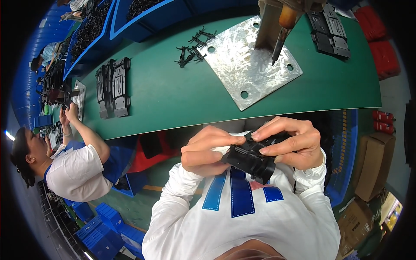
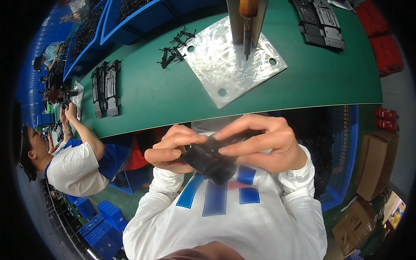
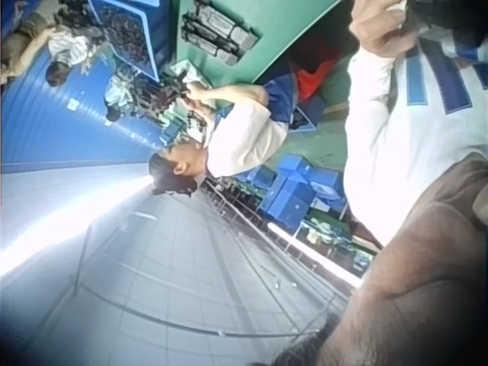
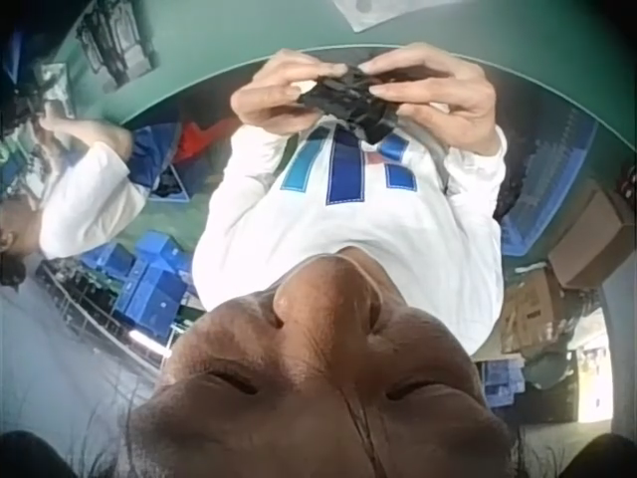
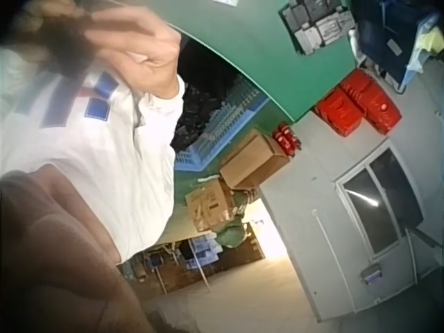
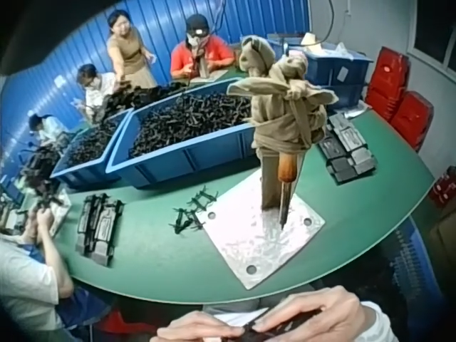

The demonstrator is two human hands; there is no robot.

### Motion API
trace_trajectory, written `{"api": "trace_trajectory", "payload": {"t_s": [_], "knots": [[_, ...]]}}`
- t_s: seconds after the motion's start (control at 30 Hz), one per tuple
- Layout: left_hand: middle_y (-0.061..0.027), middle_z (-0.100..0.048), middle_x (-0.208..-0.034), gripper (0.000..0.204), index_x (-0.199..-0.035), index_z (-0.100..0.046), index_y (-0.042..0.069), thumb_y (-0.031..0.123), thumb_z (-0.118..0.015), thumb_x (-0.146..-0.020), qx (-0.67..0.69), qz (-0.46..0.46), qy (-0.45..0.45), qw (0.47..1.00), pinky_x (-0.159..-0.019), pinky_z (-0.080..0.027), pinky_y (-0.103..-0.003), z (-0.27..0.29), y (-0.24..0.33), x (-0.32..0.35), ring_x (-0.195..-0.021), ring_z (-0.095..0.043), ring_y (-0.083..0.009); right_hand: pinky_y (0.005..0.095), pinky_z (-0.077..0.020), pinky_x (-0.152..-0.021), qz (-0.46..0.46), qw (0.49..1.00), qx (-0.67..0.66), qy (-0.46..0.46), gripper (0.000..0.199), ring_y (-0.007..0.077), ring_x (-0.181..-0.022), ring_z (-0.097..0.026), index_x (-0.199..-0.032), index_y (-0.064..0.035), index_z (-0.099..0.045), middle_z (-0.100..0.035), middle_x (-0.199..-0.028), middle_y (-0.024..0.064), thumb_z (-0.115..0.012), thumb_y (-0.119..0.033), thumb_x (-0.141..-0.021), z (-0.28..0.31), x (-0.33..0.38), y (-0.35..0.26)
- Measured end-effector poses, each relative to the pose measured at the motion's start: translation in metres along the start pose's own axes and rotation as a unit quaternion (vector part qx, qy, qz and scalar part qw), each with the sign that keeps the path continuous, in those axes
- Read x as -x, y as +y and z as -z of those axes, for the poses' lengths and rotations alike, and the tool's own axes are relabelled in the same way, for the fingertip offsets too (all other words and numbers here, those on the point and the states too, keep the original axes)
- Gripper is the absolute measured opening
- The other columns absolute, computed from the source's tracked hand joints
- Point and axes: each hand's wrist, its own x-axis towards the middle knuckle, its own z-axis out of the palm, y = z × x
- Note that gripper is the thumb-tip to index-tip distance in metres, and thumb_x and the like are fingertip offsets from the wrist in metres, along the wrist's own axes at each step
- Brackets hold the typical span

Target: Assembling the chassis and axle components of a toy truck using a manual press tool.

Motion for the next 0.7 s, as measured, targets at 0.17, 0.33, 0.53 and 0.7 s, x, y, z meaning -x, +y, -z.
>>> {"api": "trace_trajectory", "payload": {"t_s": [0.17,0.33,0.53,0.7], "knots": [[-0.0222,-0.07,-0.101,0.051,-0.054,-0.033,0.007,-0.009,-0.081,-0.057,0.01,0.013,0.015,1.0,-0.069,-0.055,-0.035,0.0,-0.008,0.005,-0.082,-0.068,-0.0315,0.0316,-0.0547,-0.075,-0.007,1.0,0.006,0.027,0.025,0.0256,-0.087,-0.068,-0.093,-0.0019,-0.076,-0.069,-0.101,0.0173,-0.077,0.003,-0.069,-0.004,-0.004,0.0],[-0.0285,-0.067,-0.099,0.065,-0.111,-0.03,0.007,-0.02,-0.065,-0.063,0.029,0.0,0.037,0.999,-0.07,-0.054,-0.038,0.005,-0.023,0.01,-0.082,-0.067,-0.0315,0.0309,-0.0544,-0.073,-0.018,0.998,0.057,0.037,0.029,0.0238,-0.086,-0.069,-0.092,-0.0022,-0.076,-0.07,-0.099,0.0145,-0.073,0.009,-0.066,-0.01,-0.012,0.007],[-0.0191,-0.068,-0.1,0.033,-0.1,-0.054,0.001,-0.003,-0.074,-0.074,0.08,0.152,0.058,0.983,-0.077,-0.051,-0.036,0.007,-0.025,0.018,-0.091,-0.064,-0.0278,0.0443,-0.0516,-0.093,-0.062,0.991,-0.071,0.096,0.016,0.0375,-0.113,-0.059,-0.096,-0.0007,-0.073,-0.064,-0.111,0.0225,-0.068,-0.002,-0.081,-0.038,-0.028,0.028],[-0.0131,-0.059,-0.12,0.053,-0.13,-0.049,-0.005,-0.004,-0.067,-0.08,0.139,0.272,0.247,0.92,-0.09,-0.05,-0.034,0.002,-0.007,0.035,-0.106,-0.06,-0.02,0.0353,-0.0439,-0.1,-0.124,0.974,-0.078,0.174,0.039,0.0252,-0.116,-0.057,-0.118,0.0034,-0.066,-0.058,-0.128,0.0172,-0.064,0.009,-0.078,-0.07,-0.047,0.035]]}}
